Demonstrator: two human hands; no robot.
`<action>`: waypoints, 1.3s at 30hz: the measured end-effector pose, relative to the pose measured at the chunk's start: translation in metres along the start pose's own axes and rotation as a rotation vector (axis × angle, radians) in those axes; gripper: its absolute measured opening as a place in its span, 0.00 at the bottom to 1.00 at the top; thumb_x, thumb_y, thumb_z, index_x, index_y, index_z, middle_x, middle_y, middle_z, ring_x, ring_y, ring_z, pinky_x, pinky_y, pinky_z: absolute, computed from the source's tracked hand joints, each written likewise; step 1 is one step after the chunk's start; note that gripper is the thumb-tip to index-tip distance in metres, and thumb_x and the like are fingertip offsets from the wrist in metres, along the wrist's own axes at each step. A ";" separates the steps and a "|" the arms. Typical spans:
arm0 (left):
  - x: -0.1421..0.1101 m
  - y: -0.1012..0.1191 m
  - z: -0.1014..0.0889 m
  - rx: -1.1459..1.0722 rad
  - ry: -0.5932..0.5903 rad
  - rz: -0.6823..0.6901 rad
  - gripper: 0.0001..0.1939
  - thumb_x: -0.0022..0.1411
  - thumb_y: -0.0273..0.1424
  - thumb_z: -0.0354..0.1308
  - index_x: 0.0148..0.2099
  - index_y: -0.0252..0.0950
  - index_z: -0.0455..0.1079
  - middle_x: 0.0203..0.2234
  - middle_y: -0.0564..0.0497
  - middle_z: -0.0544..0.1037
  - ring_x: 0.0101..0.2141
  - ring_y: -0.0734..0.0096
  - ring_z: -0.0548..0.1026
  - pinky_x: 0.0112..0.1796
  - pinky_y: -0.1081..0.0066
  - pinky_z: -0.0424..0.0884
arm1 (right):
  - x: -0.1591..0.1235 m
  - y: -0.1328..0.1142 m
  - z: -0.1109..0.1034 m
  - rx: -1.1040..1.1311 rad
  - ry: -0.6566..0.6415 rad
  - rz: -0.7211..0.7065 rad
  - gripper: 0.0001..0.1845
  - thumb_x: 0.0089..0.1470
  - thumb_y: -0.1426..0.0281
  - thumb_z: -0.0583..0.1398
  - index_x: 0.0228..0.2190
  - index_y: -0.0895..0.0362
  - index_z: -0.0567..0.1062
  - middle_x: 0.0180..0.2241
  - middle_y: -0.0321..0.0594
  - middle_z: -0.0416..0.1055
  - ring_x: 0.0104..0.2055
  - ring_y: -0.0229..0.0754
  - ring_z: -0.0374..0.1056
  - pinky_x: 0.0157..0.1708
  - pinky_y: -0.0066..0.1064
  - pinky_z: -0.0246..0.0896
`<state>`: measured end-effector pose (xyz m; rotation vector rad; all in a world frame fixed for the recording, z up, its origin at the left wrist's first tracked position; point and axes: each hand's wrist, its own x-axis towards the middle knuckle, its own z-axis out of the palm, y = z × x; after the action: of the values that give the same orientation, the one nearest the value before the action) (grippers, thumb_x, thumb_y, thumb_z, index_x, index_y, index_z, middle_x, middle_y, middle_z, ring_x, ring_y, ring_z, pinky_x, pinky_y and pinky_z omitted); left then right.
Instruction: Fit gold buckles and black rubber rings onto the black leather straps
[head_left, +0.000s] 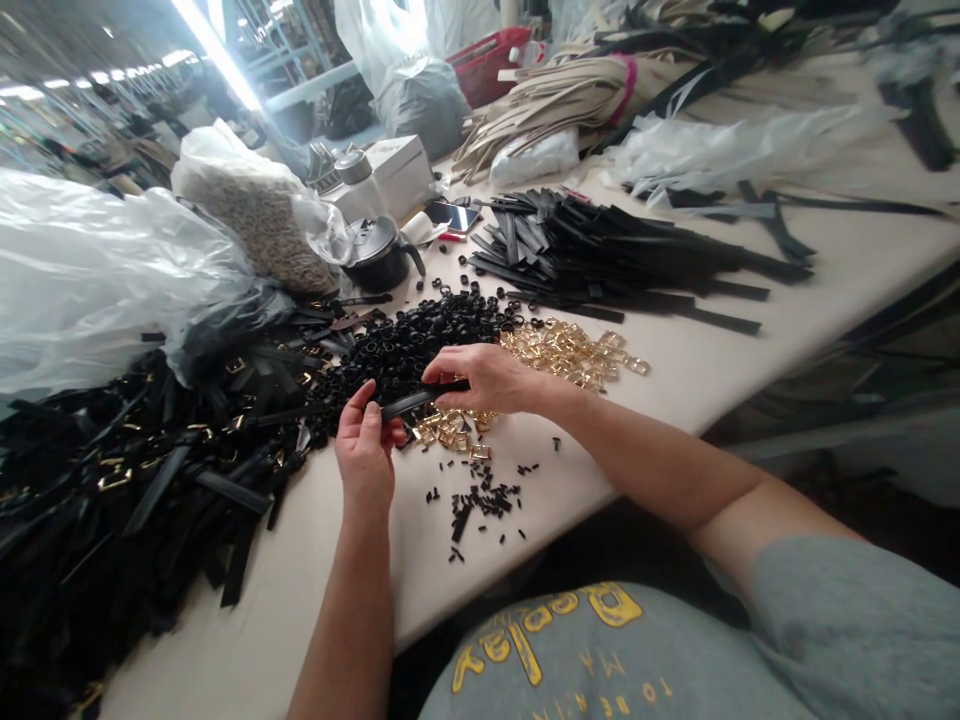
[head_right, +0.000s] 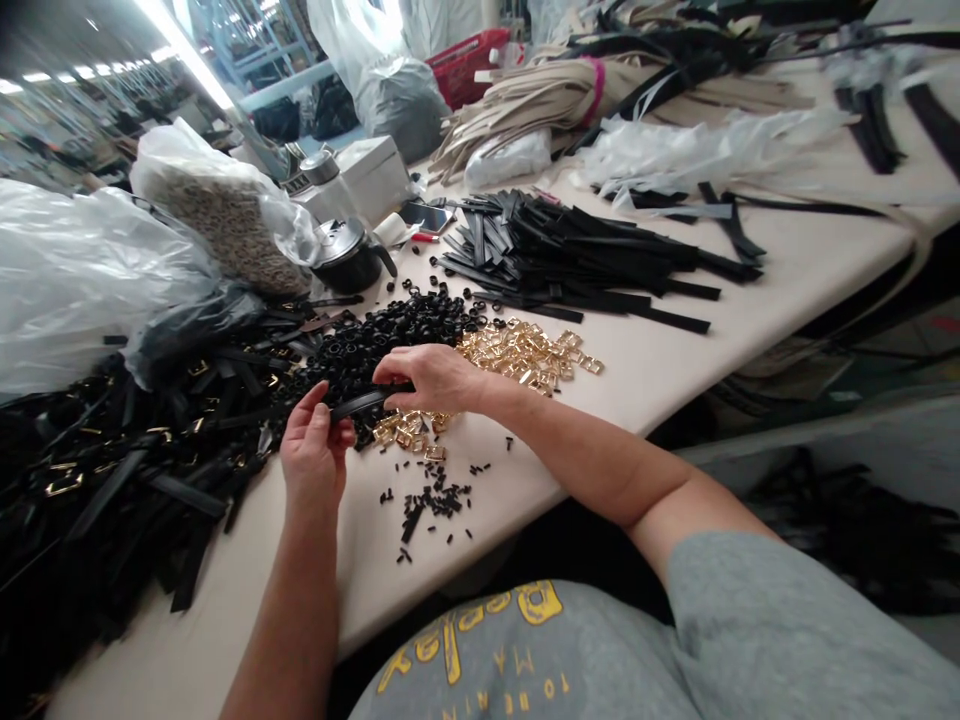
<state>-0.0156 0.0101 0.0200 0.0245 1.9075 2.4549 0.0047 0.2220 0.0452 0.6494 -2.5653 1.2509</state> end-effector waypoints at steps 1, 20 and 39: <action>0.000 0.000 0.000 -0.011 0.019 0.017 0.25 0.52 0.38 0.69 0.51 0.36 0.72 0.21 0.56 0.73 0.20 0.80 0.70 0.21 0.81 0.66 | -0.001 -0.002 -0.001 0.030 0.082 -0.038 0.08 0.52 0.69 0.62 0.36 0.58 0.76 0.39 0.39 0.74 0.36 0.35 0.65 0.38 0.28 0.58; -0.014 -0.005 0.009 0.123 -0.209 0.004 0.21 0.55 0.45 0.66 0.45 0.36 0.72 0.29 0.49 0.79 0.24 0.75 0.76 0.29 0.74 0.74 | -0.003 -0.002 -0.016 0.960 -0.384 0.348 0.25 0.62 0.51 0.53 0.28 0.61 0.72 0.15 0.32 0.68 0.13 0.29 0.57 0.13 0.20 0.54; -0.006 0.000 0.005 0.090 -0.059 -0.110 0.26 0.47 0.35 0.69 0.49 0.34 0.70 0.21 0.56 0.74 0.18 0.78 0.71 0.21 0.78 0.69 | -0.001 -0.011 0.004 0.164 -0.213 0.242 0.11 0.52 0.69 0.63 0.38 0.60 0.77 0.30 0.34 0.73 0.28 0.30 0.62 0.29 0.23 0.53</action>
<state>-0.0093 0.0143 0.0212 -0.0059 1.9387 2.2719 0.0109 0.2131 0.0502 0.5414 -2.8037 1.5601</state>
